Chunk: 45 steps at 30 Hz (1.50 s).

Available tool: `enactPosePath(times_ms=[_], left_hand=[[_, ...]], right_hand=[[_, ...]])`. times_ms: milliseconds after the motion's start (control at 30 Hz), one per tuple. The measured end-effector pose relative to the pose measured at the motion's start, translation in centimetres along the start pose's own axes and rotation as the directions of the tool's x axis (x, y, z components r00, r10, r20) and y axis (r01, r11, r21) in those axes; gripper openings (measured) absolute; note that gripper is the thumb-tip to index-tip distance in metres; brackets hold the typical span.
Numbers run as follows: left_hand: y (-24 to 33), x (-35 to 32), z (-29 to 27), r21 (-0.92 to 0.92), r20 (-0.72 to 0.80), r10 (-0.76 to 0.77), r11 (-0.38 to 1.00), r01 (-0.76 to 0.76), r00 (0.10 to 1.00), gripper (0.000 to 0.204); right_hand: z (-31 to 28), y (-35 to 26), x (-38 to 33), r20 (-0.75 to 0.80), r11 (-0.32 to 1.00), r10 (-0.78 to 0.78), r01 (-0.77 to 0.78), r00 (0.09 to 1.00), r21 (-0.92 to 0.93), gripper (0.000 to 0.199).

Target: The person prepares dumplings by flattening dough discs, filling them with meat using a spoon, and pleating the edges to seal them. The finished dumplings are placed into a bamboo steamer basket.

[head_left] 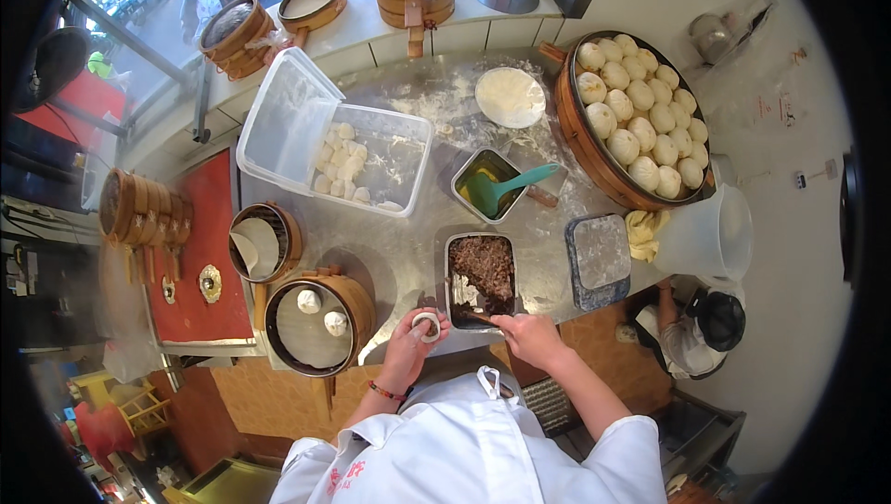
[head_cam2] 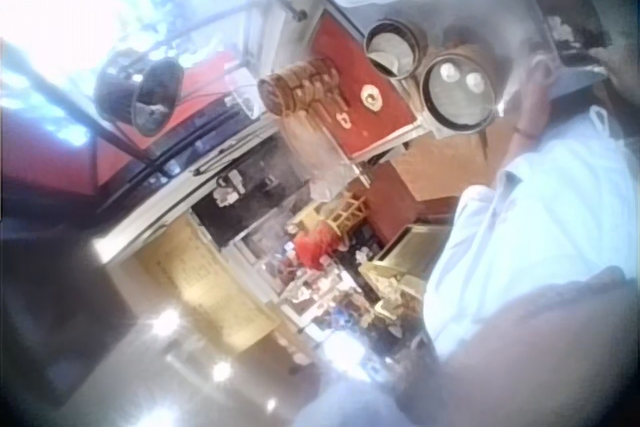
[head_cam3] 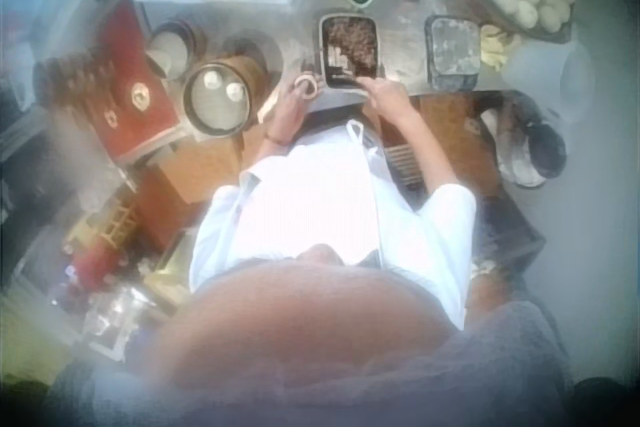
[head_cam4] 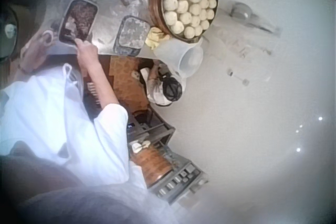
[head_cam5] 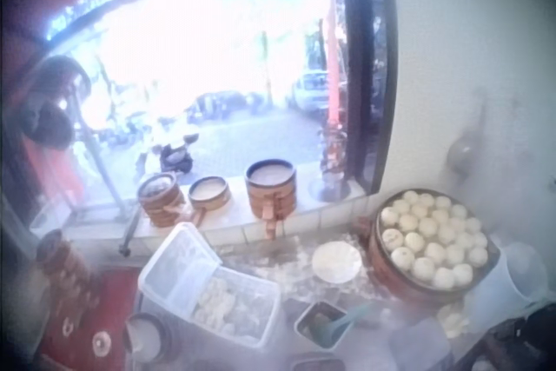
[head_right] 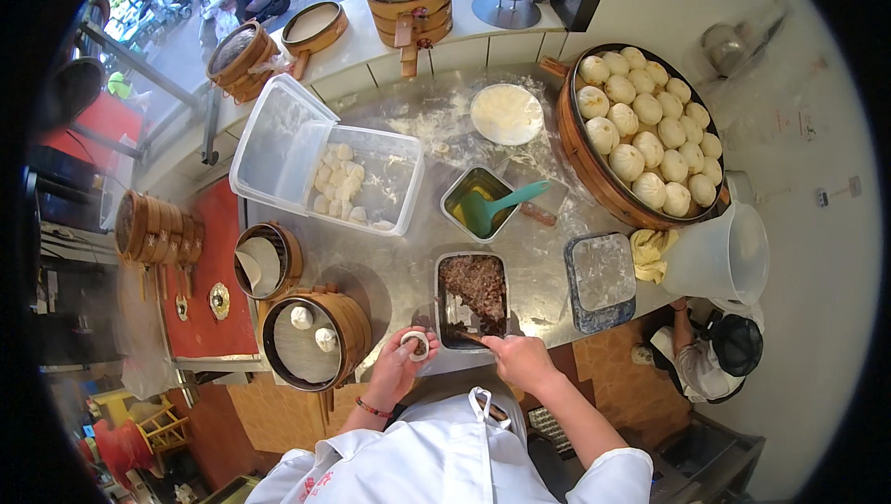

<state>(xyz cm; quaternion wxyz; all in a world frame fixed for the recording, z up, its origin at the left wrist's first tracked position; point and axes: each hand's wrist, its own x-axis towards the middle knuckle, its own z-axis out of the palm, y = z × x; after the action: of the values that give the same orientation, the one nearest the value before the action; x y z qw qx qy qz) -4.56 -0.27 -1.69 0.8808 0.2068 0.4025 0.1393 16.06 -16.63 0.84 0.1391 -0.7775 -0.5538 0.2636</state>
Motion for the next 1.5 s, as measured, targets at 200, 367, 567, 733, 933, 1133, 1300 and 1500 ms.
enactPosePath(times_ms=[200,367,567,733,933,1133,1300,1500], left_hand=[[-0.2,0.2,-0.1,0.026,-0.017,-0.015,1.000,0.016,1.000,0.023],[-0.1,0.1,0.5,0.048,-0.042,-0.017,0.999,0.019,0.999,0.024],[-0.6,0.4,-0.4,0.039,-0.009,0.010,0.999,-0.010,1.000,0.027],[-0.7,0.6,1.5,0.024,-0.040,0.023,0.999,-0.022,0.999,0.027],[-1.0,1.4,4.3,-0.044,0.045,0.076,0.996,-0.074,0.996,0.026],[-1.2,1.9,5.2,-0.087,0.111,0.132,0.989,-0.122,0.985,0.027],[-1.4,2.2,4.1,-0.103,0.084,0.169,0.982,-0.160,0.982,0.028],[1.4,1.5,2.4,-0.197,0.068,0.137,0.973,-0.121,0.988,0.028]], right_hand=[[-1.8,0.7,1.6,0.178,0.982,0.059,-0.089,0.982,0.165,0.025],[-0.7,4.7,2.8,0.363,0.783,0.032,-0.249,0.931,0.570,0.026],[-2.5,3.0,-0.7,0.448,0.463,0.167,-0.471,0.879,0.751,0.025],[-2.7,-0.8,-3.3,0.104,0.608,0.221,-0.220,0.970,0.763,0.026],[0.0,-5.5,-4.4,-0.377,0.974,0.084,0.003,0.923,0.224,0.041],[3.6,-6.9,-4.6,-0.460,0.995,0.089,-0.061,0.884,0.075,0.044],[3.1,-7.3,-5.1,-0.431,0.939,0.208,-0.055,0.878,0.340,0.033],[-0.4,-3.6,-5.1,-0.289,0.847,0.386,-0.213,0.876,0.487,0.019]])
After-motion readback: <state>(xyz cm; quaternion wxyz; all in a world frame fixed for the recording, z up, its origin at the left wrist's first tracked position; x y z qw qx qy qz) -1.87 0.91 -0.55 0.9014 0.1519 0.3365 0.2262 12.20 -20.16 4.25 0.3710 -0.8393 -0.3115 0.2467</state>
